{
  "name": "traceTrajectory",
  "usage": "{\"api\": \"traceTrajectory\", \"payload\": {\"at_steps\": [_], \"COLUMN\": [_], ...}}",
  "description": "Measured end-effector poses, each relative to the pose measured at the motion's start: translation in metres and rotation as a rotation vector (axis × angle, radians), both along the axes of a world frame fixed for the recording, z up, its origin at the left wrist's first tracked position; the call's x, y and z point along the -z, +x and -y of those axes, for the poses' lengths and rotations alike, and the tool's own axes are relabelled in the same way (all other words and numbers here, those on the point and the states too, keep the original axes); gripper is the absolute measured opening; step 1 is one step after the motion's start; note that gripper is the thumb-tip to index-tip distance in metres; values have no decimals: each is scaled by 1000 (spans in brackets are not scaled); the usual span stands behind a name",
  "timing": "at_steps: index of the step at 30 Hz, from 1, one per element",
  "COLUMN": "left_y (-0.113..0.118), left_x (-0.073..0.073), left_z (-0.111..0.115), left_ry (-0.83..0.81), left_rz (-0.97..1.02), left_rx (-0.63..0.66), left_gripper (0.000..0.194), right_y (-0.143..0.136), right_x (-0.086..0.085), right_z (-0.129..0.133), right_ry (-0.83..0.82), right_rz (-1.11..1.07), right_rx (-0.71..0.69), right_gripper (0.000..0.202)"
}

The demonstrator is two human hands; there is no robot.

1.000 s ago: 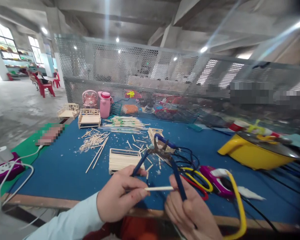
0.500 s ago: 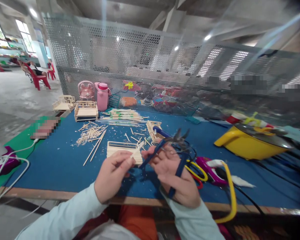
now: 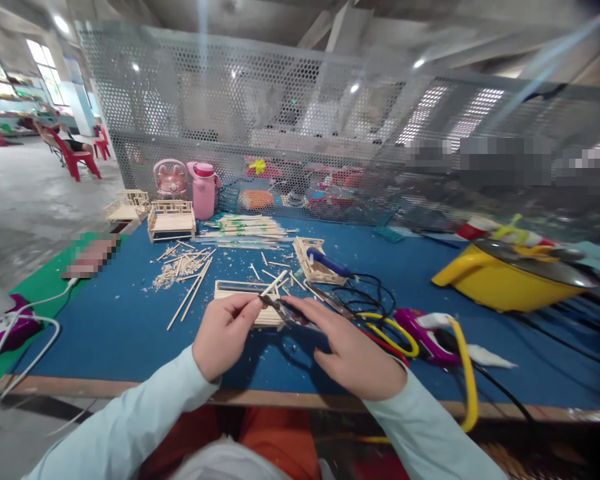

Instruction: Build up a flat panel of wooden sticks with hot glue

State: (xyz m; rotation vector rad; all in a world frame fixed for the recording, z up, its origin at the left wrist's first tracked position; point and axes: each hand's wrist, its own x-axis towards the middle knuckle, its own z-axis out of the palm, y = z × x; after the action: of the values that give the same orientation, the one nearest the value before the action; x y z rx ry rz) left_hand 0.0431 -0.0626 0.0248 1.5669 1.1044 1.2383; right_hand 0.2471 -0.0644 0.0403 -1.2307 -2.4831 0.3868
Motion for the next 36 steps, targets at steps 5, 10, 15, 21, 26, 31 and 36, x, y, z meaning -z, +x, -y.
{"api": "traceTrajectory", "payload": {"at_steps": [5, 10, 15, 21, 26, 31, 36], "left_y": [-2, -1, 2, 7, 10, 1, -9], "left_x": [1, 2, 3, 17, 19, 4, -3], "left_z": [0, 1, 3, -7, 5, 30, 29], "left_ry": [21, 18, 16, -109, -142, 86, 200], "left_rz": [-37, -50, -110, -279, -214, -246, -466], "left_rx": [35, 52, 69, -14, 86, 197, 341], "left_gripper": [33, 31, 31, 41, 44, 33, 34], "right_y": [0, -5, -11, -18, -2, 31, 31], "right_x": [2, 5, 16, 36, 39, 34, 42], "right_z": [-2, -3, -4, -3, -8, -14, -23], "right_ry": [11, -8, 23, 292, 390, 97, -16], "right_rz": [-20, -49, -88, 87, 61, 185, 361], "right_rx": [5, 27, 21, 212, 348, 591, 607], "right_gripper": [65, 68, 68, 62, 63, 57, 50]}}
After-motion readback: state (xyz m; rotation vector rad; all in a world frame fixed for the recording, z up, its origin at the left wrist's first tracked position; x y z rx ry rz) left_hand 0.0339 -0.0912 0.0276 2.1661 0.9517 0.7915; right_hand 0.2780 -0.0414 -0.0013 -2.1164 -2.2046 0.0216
